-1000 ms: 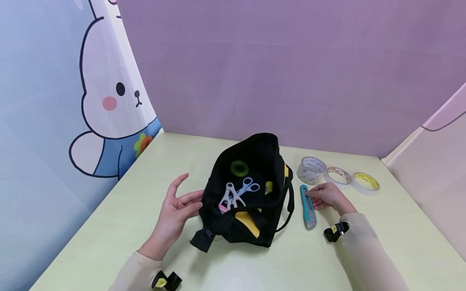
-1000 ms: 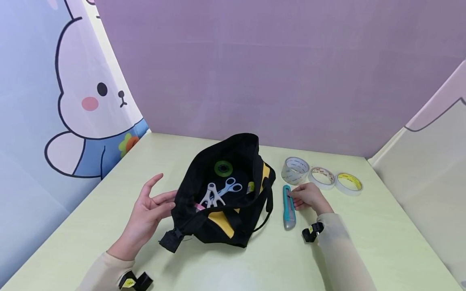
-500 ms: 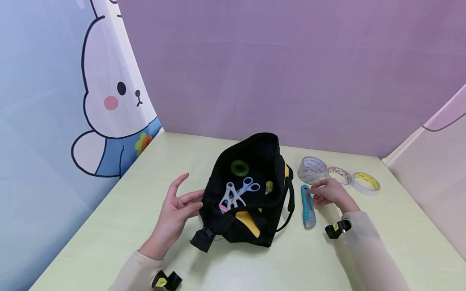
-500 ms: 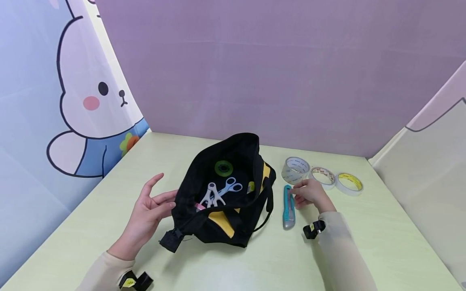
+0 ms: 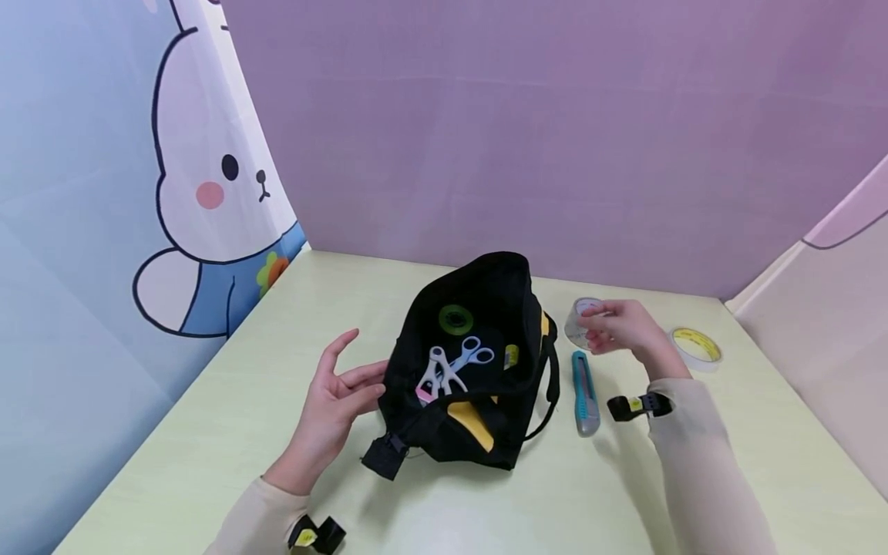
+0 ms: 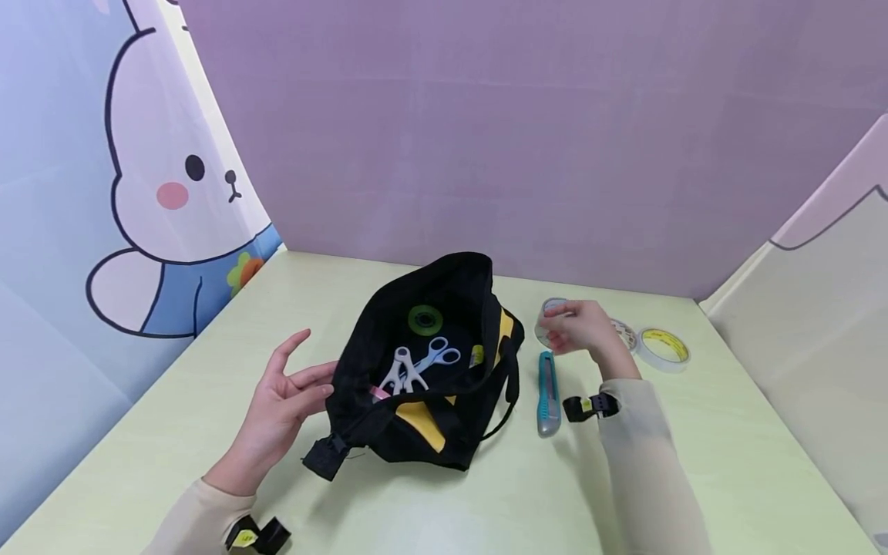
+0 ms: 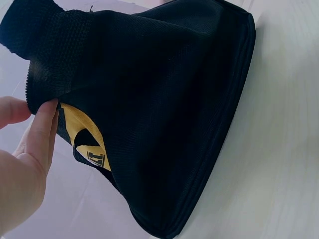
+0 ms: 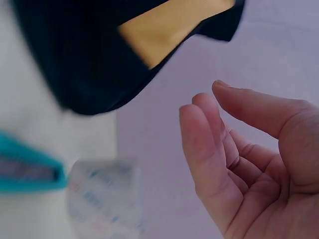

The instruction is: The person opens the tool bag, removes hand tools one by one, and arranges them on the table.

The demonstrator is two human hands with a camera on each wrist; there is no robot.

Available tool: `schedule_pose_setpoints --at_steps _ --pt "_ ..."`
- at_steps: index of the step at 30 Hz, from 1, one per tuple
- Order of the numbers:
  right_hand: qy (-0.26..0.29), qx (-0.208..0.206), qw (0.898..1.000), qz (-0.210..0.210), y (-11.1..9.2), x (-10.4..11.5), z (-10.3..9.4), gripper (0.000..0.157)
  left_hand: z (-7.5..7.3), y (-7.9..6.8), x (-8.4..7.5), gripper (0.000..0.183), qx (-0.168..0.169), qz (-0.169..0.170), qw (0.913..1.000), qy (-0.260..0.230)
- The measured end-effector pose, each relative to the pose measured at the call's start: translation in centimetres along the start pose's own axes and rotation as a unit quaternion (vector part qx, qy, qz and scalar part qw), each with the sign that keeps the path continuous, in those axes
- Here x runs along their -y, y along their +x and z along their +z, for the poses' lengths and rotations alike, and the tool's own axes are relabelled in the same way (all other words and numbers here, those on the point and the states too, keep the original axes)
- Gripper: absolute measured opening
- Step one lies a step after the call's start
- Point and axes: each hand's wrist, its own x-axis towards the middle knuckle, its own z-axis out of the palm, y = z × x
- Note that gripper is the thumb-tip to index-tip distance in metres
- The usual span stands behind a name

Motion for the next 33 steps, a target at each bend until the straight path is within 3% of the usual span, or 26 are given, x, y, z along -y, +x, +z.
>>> schedule_pose_setpoints --at_steps 14,22,28,33 --pt "0.037 0.015 0.997 -0.066 1.0 7.3 2.6 0.04 0.0 0.0 0.1 0.078 0.005 0.0 1.0 -0.002" --pt "0.05 0.038 0.994 -0.087 2.2 10.8 5.2 0.032 -0.1 0.1 0.2 0.076 0.013 0.007 0.9998 -0.009" --pt "0.037 0.08 0.993 -0.084 3.3 12.1 7.9 0.03 -0.1 0.1 0.2 0.075 0.015 0.011 0.9998 -0.011" --pt "0.021 0.109 0.992 -0.057 4.4 12.4 10.2 0.025 -0.2 0.1 0.3 0.075 0.017 0.014 0.9996 -0.016"
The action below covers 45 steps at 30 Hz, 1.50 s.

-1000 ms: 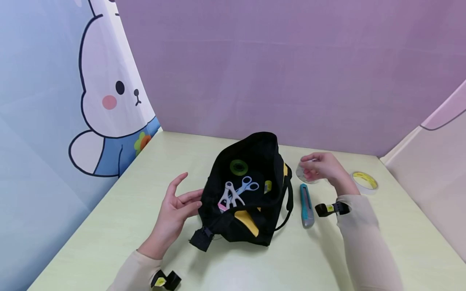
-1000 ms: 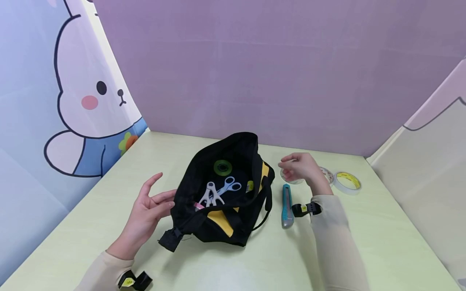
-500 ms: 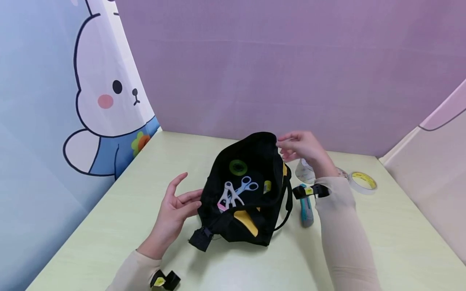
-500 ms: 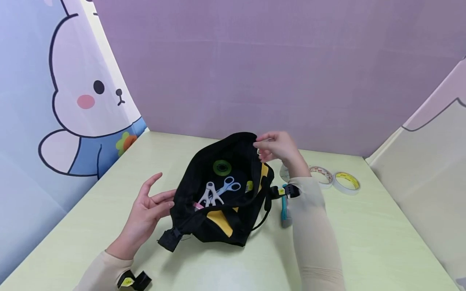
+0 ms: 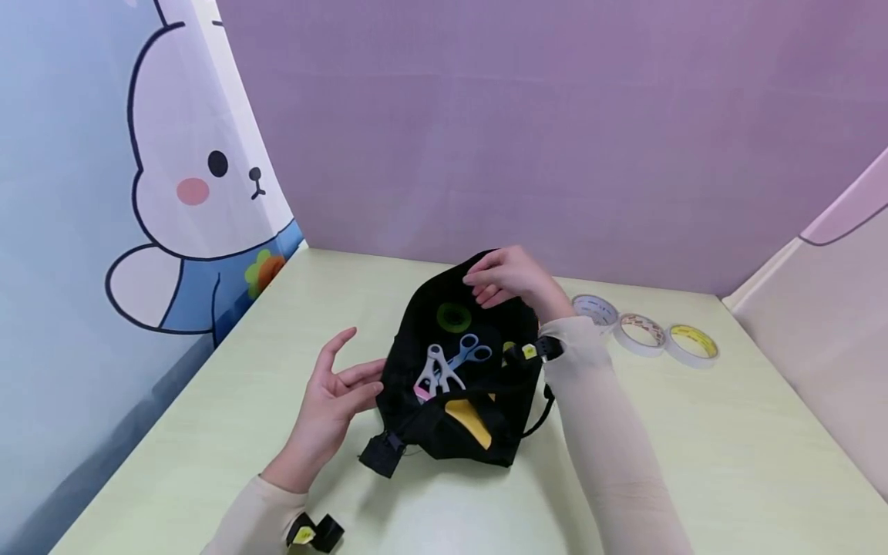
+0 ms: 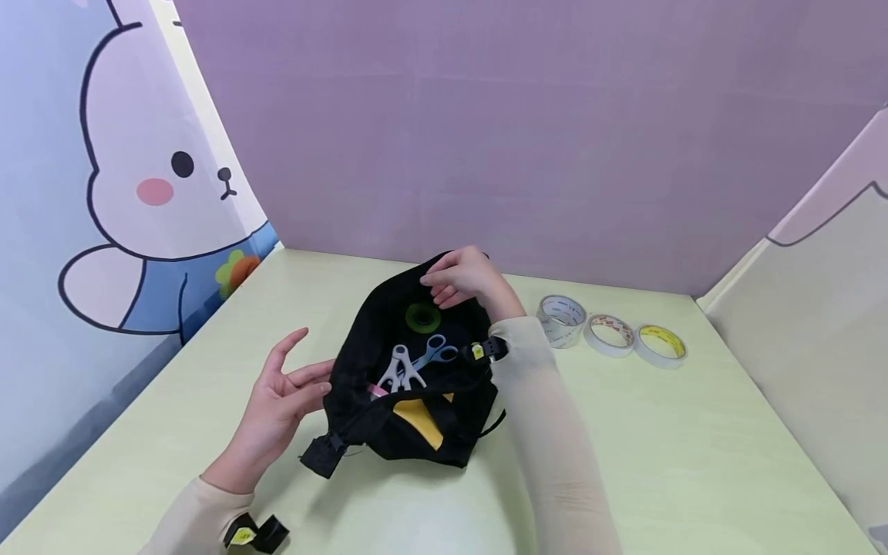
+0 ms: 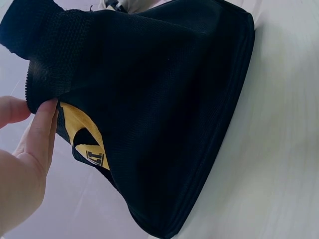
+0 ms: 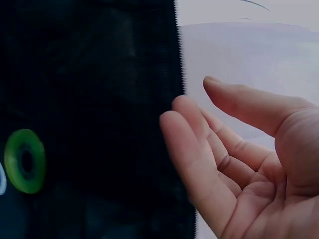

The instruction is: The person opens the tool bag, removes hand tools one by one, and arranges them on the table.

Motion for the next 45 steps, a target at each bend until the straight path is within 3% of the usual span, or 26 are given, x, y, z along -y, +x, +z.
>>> schedule_pose_setpoints --at_steps 8,16,30,45 --pt "-0.051 0.055 0.996 0.056 2.6 -2.1 3.1 0.022 -0.2 0.0 0.2 0.073 0.002 0.001 1.0 -0.001" --pt "-0.136 0.078 0.983 0.094 3.2 -3.8 5.6 0.025 -0.1 -0.1 -0.1 0.074 -0.007 -0.002 0.9999 0.011" --pt "-0.121 0.112 0.975 0.148 4.0 -6.5 7.3 0.018 -0.2 0.0 0.0 0.075 -0.005 -0.001 1.0 0.005" --pt "-0.116 0.096 0.978 0.145 3.9 -7.6 8.5 0.019 0.1 -0.4 -0.4 0.076 -0.015 -0.002 0.9999 0.006"
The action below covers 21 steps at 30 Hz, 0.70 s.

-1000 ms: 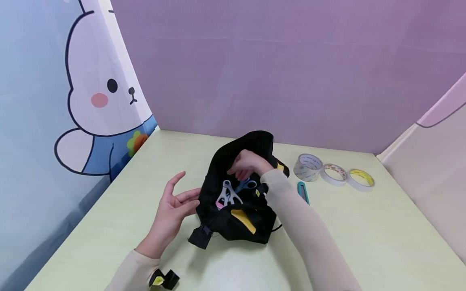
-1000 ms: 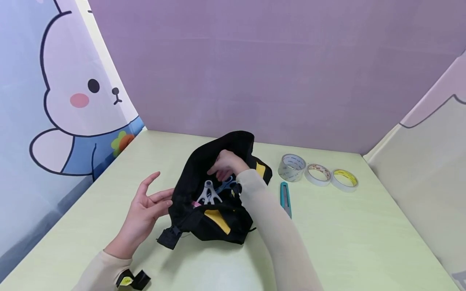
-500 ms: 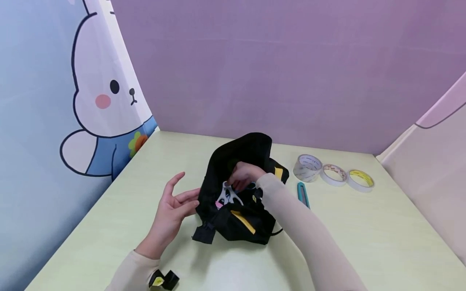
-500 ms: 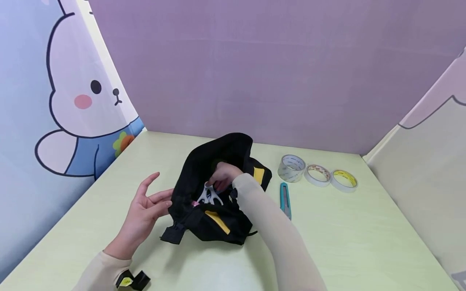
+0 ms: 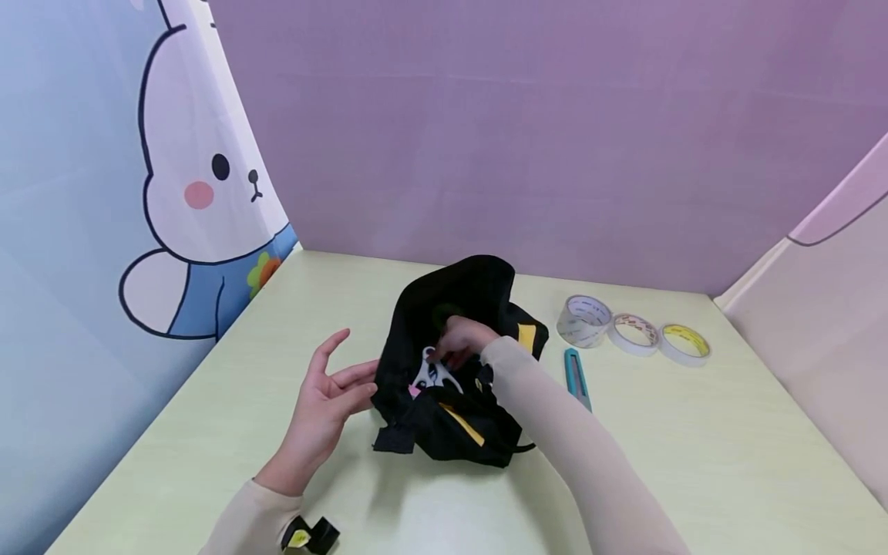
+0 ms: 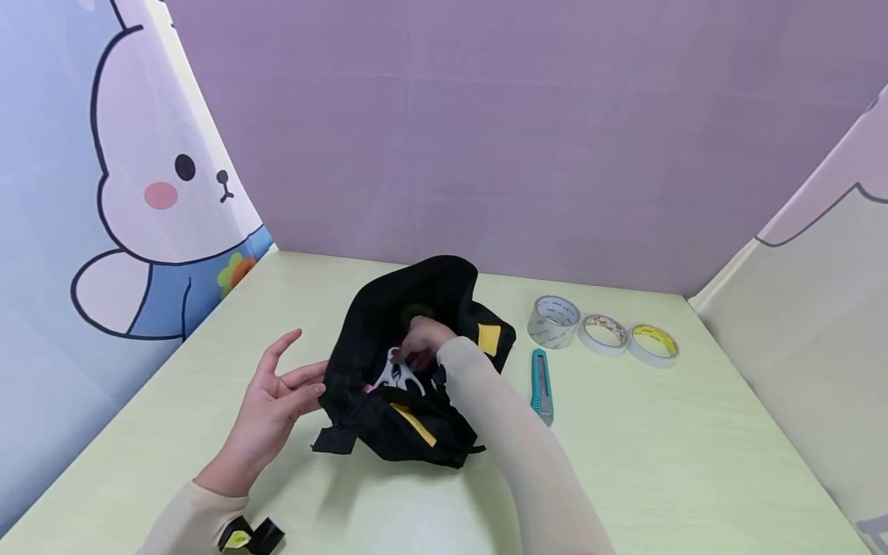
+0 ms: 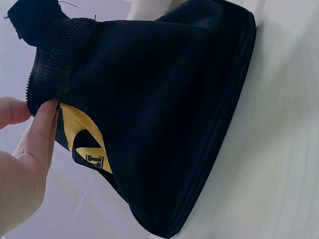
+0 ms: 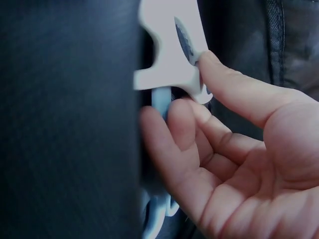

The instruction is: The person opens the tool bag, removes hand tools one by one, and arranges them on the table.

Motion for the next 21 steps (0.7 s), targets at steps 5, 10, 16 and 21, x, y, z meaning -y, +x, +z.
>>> schedule_pose_setpoints --at_steps 5,10,16,21 --pt "0.01 0.01 1.0 0.003 0.08 -0.21 0.07 0.015 0.02 -0.05 -0.08 0.076 -0.001 -0.002 1.0 0.002" --pt "0.008 0.013 1.0 0.006 0.25 -0.33 0.03 0.015 0.04 -0.02 -0.07 0.076 0.001 -0.001 1.0 -0.001" --pt "0.021 0.022 0.999 0.015 0.19 -0.19 -0.21 0.02 -0.03 0.03 0.0 0.076 0.0 -0.003 1.0 -0.003" --pt "0.038 0.031 0.998 0.025 0.01 0.0 -0.52 0.037 -0.11 0.12 0.09 0.076 0.003 0.0 1.0 -0.005"
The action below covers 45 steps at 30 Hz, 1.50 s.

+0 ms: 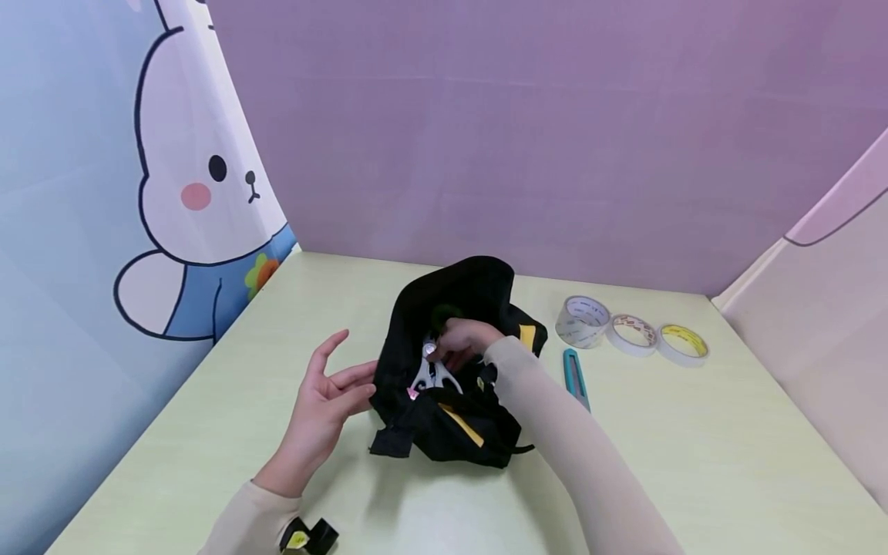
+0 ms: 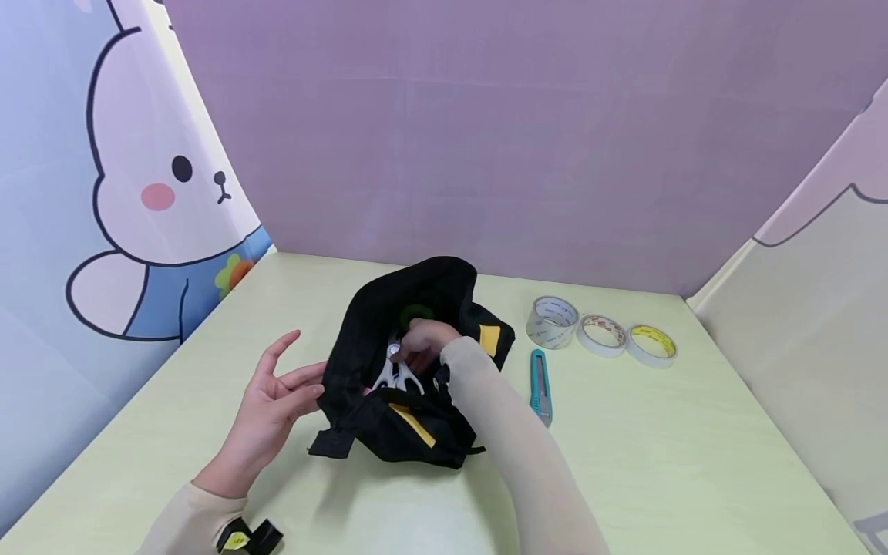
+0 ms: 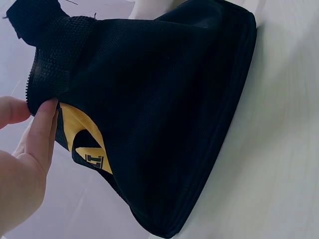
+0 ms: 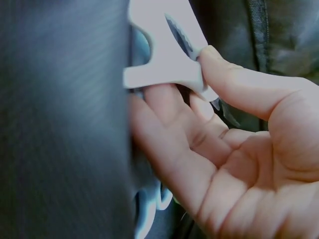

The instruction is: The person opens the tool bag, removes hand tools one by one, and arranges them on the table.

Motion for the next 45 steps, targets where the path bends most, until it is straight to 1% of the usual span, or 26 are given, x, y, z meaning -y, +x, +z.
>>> schedule_pose_setpoints --at_steps 1,2,6,8,10,12,14,15,16,20,26,28,32,35,39,45 --pt "0.005 0.004 1.0 0.003 0.0 0.0 -0.1 0.039 0.0 0.0 0.0 0.076 0.001 0.001 1.0 0.0" --pt "0.008 0.008 1.0 0.005 -0.1 0.1 -0.1 0.038 0.0 0.0 0.0 0.076 0.003 0.002 1.0 -0.001" --pt "0.007 0.026 1.0 0.007 -0.3 0.3 -0.3 0.021 0.0 0.1 0.1 0.075 0.006 0.004 1.0 -0.006" --pt "0.0 0.03 1.0 0.005 -0.5 0.5 -0.5 0.017 0.0 0.2 0.1 0.075 0.006 0.003 1.0 -0.006" --pt "-0.001 0.03 1.0 0.002 -0.6 0.6 -0.6 0.017 0.0 0.2 0.0 0.075 0.006 0.002 1.0 -0.005" --pt "0.0 0.029 1.0 0.0 -0.7 0.7 -0.8 0.025 0.0 0.2 0.0 0.075 0.005 0.0 1.0 -0.005" --pt "0.003 0.028 1.0 -0.003 -0.8 0.7 -0.8 0.038 0.0 0.2 0.0 0.074 0.006 -0.001 1.0 -0.004" --pt "0.003 0.03 1.0 -0.003 -0.9 0.7 -0.9 0.039 0.0 0.2 0.0 0.073 0.006 -0.003 1.0 -0.003" --pt "0.002 0.032 0.999 -0.004 -0.9 0.7 -0.9 0.038 0.0 0.2 0.1 0.073 0.007 -0.004 1.0 -0.003" --pt "-0.006 0.037 0.999 -0.007 -1.1 0.7 -1.0 0.019 -0.1 0.1 0.2 0.072 0.009 -0.005 0.9999 0.003" --pt "-0.026 0.041 0.999 -0.004 -1.4 0.9 -1.2 0.026 -0.2 -0.1 0.3 0.073 0.01 -0.003 0.9999 0.009" --pt "-0.036 0.044 0.998 -0.002 -1.5 1.0 -1.2 0.024 -0.2 -0.2 0.3 0.073 0.008 -0.005 0.9999 0.012" --pt "-0.05 0.047 0.998 0.002 -1.7 1.0 -1.1 0.013 -0.2 -0.4 0.3 0.072 0.005 -0.008 0.9999 0.014" --pt "-0.05 0.044 0.998 0.006 -2.0 1.2 -1.2 0.01 -0.2 -0.4 0.2 0.071 0.005 -0.005 0.9999 0.009" --pt "-0.055 0.033 0.998 -0.009 -2.7 1.5 -1.6 0.012 -0.1 -0.4 0.2 0.07 0.005 -0.001 1.0 0.001" --pt "-0.066 0.015 0.997 -0.044 -4.1 1.8 -2.7 0.041 -0.1 -0.3 0.1 0.07 0.012 0.004 0.9999 -0.007"
